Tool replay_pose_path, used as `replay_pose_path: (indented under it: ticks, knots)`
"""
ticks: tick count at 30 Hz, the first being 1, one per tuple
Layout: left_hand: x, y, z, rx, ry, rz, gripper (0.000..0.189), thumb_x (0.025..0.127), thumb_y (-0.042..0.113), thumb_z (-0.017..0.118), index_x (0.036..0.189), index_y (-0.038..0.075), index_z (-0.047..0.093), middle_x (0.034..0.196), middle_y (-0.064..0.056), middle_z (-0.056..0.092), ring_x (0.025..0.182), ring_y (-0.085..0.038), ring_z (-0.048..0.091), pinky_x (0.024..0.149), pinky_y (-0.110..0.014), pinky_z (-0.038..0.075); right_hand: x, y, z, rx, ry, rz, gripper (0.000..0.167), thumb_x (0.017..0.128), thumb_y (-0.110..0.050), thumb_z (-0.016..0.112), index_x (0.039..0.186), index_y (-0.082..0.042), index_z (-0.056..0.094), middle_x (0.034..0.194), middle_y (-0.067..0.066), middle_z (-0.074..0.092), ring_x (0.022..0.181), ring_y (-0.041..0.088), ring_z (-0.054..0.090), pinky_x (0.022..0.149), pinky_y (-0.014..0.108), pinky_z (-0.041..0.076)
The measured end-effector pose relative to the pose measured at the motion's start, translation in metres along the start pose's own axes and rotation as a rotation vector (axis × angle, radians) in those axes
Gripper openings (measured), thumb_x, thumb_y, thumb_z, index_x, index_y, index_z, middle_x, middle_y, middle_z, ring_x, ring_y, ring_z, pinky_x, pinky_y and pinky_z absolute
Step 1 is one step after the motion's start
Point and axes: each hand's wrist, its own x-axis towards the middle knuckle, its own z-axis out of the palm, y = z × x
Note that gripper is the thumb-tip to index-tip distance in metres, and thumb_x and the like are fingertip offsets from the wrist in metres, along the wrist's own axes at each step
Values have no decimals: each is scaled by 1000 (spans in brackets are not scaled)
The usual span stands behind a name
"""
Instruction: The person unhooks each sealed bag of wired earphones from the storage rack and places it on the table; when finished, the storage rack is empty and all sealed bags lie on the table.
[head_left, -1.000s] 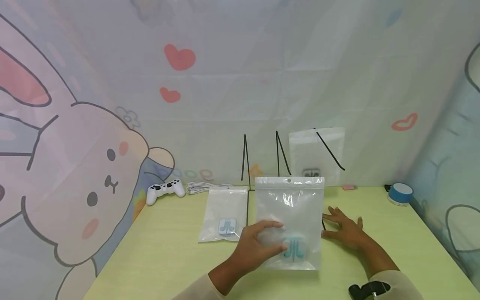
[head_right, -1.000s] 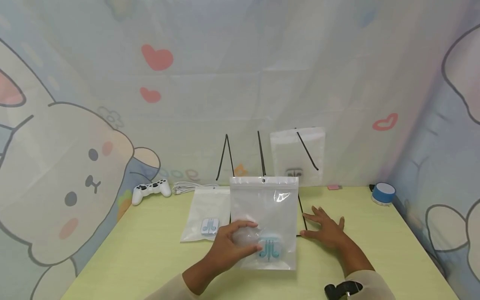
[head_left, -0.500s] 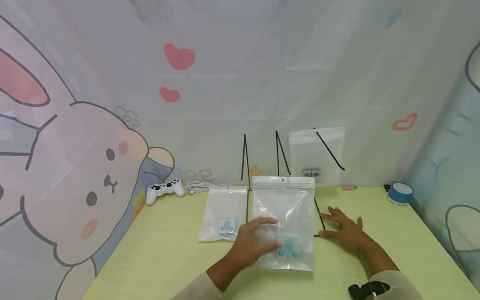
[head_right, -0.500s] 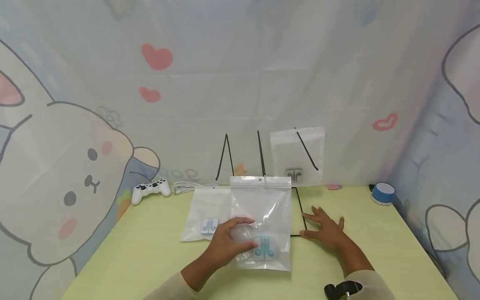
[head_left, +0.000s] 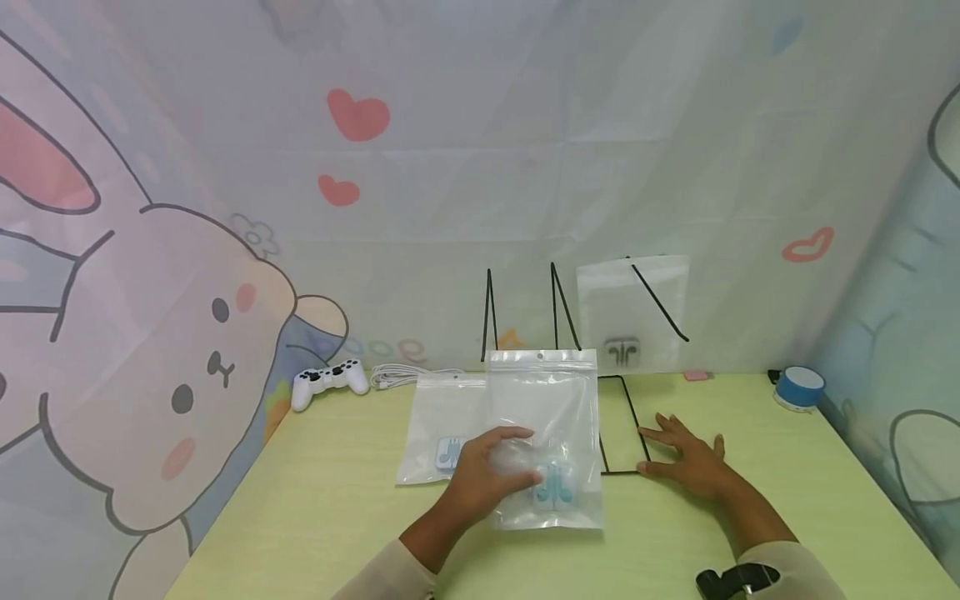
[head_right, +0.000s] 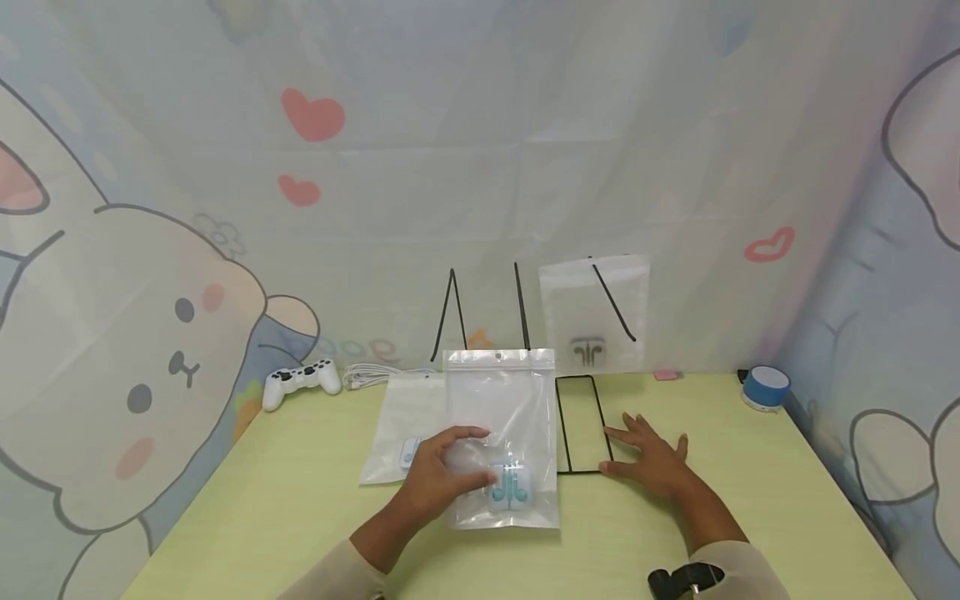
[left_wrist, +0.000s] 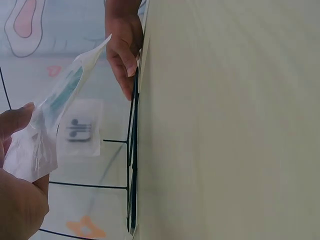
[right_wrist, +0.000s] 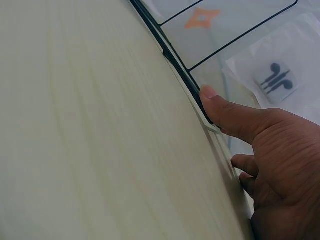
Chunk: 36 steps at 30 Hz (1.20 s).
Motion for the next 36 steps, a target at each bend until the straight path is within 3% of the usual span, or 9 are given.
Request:
replay_pose_path:
  ticks: [14, 22, 29, 33, 36]
  knots:
    - [10, -13, -30, -87, 15, -117, 59, 76, 12, 99, 130, 26, 79, 150, -3, 69, 136, -26, 59, 112, -38, 48, 0, 3, 1, 20, 31, -48, 71, 95, -50, 81, 154, -16, 63, 174, 30, 32, 165, 55, 15, 110, 95, -14]
    - [15, -20, -51, -157, 23, -174, 61, 78, 6, 97, 134, 18, 77, 145, -15, 67, 114, -22, 68, 90, -28, 59, 0, -3, -2, 15, -3, -4, 76, 94, -48, 83, 156, -10, 60, 175, 31, 29, 164, 60, 13, 111, 94, -16]
    - [20, -40, -75, -220, 9, -216, 65, 76, 0, 95, 137, 9, 74, 127, -18, 72, 91, -18, 75, 76, -29, 64, -1, -2, -1, 17, -4, 5, 76, 94, -46, 84, 157, -10, 60, 176, 30, 29, 164, 60, 13, 112, 92, -17]
    - [24, -56, -93, -220, 11, -243, 67, 75, -1, 95, 138, 10, 74, 121, -16, 74, 91, -19, 75, 77, -30, 64, -1, -1, -1, 18, -4, -3, 77, 94, -46, 83, 157, -10, 59, 176, 31, 28, 164, 61, 13, 112, 93, -17]
    - [25, -63, -106, -216, 4, -255, 68, 76, -1, 95, 139, 10, 73, 129, -16, 72, 98, -20, 74, 81, -30, 64, -1, 0, -1, 16, -4, -9, 77, 94, -47, 83, 157, -10, 59, 176, 31, 28, 164, 61, 13, 111, 93, -17]
